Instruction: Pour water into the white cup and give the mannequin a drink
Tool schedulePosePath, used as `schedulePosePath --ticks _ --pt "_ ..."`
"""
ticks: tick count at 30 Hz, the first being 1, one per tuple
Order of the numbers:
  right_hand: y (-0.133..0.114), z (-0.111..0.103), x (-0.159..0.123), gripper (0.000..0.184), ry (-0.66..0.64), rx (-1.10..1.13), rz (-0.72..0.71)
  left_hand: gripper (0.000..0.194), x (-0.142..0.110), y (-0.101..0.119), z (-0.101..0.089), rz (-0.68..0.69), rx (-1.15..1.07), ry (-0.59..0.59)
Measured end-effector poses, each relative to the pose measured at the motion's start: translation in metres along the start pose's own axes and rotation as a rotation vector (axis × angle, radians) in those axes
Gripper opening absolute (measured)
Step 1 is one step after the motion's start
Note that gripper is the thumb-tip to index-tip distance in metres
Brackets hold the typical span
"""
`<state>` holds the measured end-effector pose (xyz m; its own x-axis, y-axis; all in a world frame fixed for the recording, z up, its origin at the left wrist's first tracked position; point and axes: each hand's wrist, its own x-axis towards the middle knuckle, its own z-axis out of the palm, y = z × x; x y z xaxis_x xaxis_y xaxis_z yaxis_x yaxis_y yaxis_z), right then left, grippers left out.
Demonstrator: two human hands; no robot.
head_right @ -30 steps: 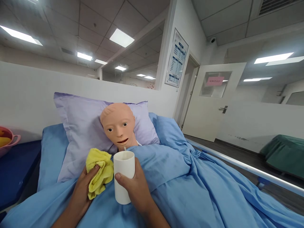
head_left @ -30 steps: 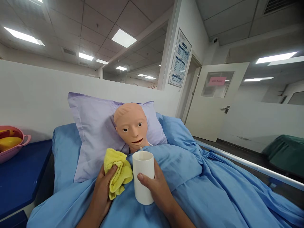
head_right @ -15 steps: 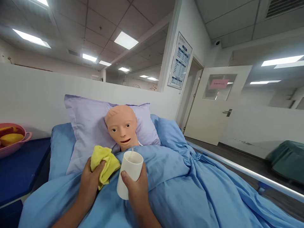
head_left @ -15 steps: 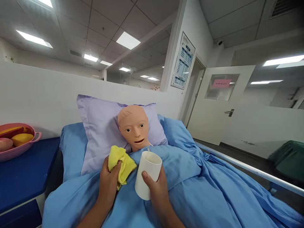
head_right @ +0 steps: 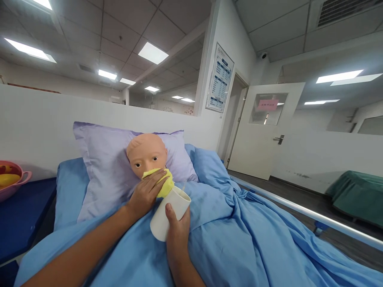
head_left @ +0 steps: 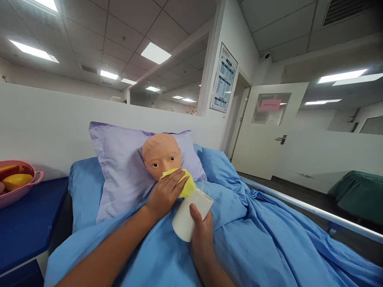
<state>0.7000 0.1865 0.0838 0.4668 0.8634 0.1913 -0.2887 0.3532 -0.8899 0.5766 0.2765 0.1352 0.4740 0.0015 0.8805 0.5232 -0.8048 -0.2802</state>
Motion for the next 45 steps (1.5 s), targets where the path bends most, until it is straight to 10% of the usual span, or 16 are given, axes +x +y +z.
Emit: schedulePosePath --ticks 12,22,36,45 --pt "0.005 -0.001 0.0 0.066 -0.042 -0.04 -0.004 0.043 -0.052 0.024 -0.01 -0.203 -0.148 0.027" --pt "0.001 0.001 0.0 0.065 -0.05 0.024 0.009 0.034 0.009 0.003 -0.004 0.039 -0.023 0.061" --pt "0.004 -0.001 0.001 0.067 -0.046 -0.006 0.017 0.033 -0.035 0.019 -0.01 -0.122 -0.115 0.06" --pt "0.002 0.001 0.002 0.07 -0.055 0.07 0.022 0.025 0.008 0.007 -0.004 0.043 0.037 0.108"
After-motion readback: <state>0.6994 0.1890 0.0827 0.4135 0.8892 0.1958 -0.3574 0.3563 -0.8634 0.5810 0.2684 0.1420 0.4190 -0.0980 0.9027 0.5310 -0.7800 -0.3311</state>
